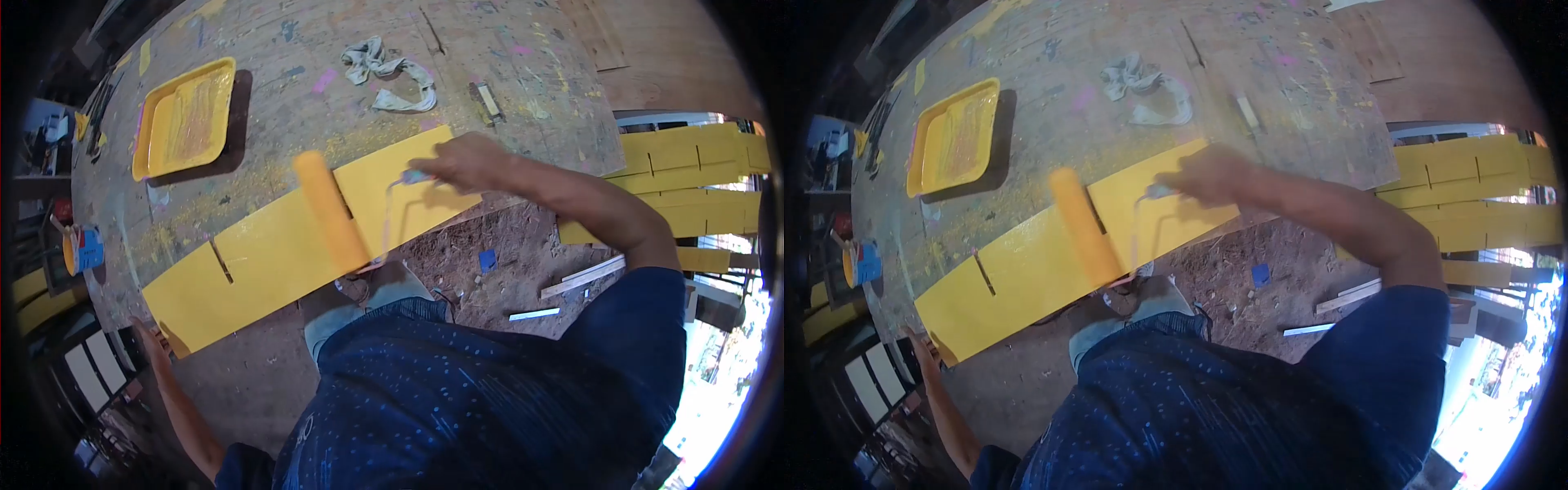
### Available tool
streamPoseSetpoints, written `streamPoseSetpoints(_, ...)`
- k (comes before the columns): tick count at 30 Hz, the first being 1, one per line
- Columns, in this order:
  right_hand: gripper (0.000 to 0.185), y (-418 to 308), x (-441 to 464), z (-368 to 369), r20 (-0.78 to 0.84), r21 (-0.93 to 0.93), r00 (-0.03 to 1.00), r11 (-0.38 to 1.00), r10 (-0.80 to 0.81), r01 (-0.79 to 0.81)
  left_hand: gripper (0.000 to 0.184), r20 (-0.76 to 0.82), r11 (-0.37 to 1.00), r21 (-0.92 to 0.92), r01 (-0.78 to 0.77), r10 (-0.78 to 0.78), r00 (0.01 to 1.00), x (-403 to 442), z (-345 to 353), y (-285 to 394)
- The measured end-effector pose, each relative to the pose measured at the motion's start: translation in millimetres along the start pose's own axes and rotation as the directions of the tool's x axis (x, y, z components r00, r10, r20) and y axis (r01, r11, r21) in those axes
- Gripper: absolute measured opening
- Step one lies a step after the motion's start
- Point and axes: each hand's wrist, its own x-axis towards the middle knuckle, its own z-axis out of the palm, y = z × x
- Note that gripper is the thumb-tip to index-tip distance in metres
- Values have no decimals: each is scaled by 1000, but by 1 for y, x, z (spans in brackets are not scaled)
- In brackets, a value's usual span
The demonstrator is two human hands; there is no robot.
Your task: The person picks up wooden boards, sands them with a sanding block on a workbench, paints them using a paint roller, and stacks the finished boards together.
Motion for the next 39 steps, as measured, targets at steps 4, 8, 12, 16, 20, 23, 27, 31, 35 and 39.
streamPoseSetpoints(4, 49, 67, -74, -4, 49, -109, 991, 987, 125, -119, 88, 2, 1000, 17, 21, -22, 1000, 23, -4, -12)
streamPoseSetpoints(8, 46, 125, -156, -19, 47, -218, 987, 965, 157, -143, 88, -23, 1000, 28, 4, -4, 1000, 24, -1, -9)
streamPoseSetpoints(12, 45, 131, -171, -44, 106, -285, 961, 934, 256, -217, 86, -110, 997, 48, -52, 58, 992, 12, 4, -7)
streamPoseSetpoints(16, 46, 126, -158, -44, 133, -290, 964, 939, 230, -184, 79, -52, 994, 36, -102, 103, 993, 24, 4, -7)
streamPoseSetpoints(20, 44, 84, -105, -44, 92, -205, 989, 974, 117, -97, 77, -195, 976, 177, -126, 161, 968, -6, 12, 10)
streamPoseSetpoints(23, 50, 50, -65, -21, 56, -186, 997, 982, 44, -33, 86, -169, 981, 159, -109, 135, 976, -11, 10, 16)
streamPoseSetpoints(27, 53, -60, 18, -44, 85, -154, 996, 988, 13, 0, 95, -142, 992, 84, -89, 101, 985, -31, 10, 27)
streamPoseSetpoints(31, 51, -133, 96, -42, 33, -60, 995, 994, -91, 92, 107, 91, 1000, -13, 15, -14, 996, -1, -14, 10)
streamPoseSetpoints(35, 50, -210, 171, -32, -9, 30, 993, 993, -118, 118, 98, 113, 995, -102, -17, 28, 993, -17, -7, 6)
streamPoseSetpoints(39, 48, -242, 228, -37, -58, 161, 998, 986, -40, 49, 90, 214, 962, -268, 51, 8, 977, 19, -18, -5)
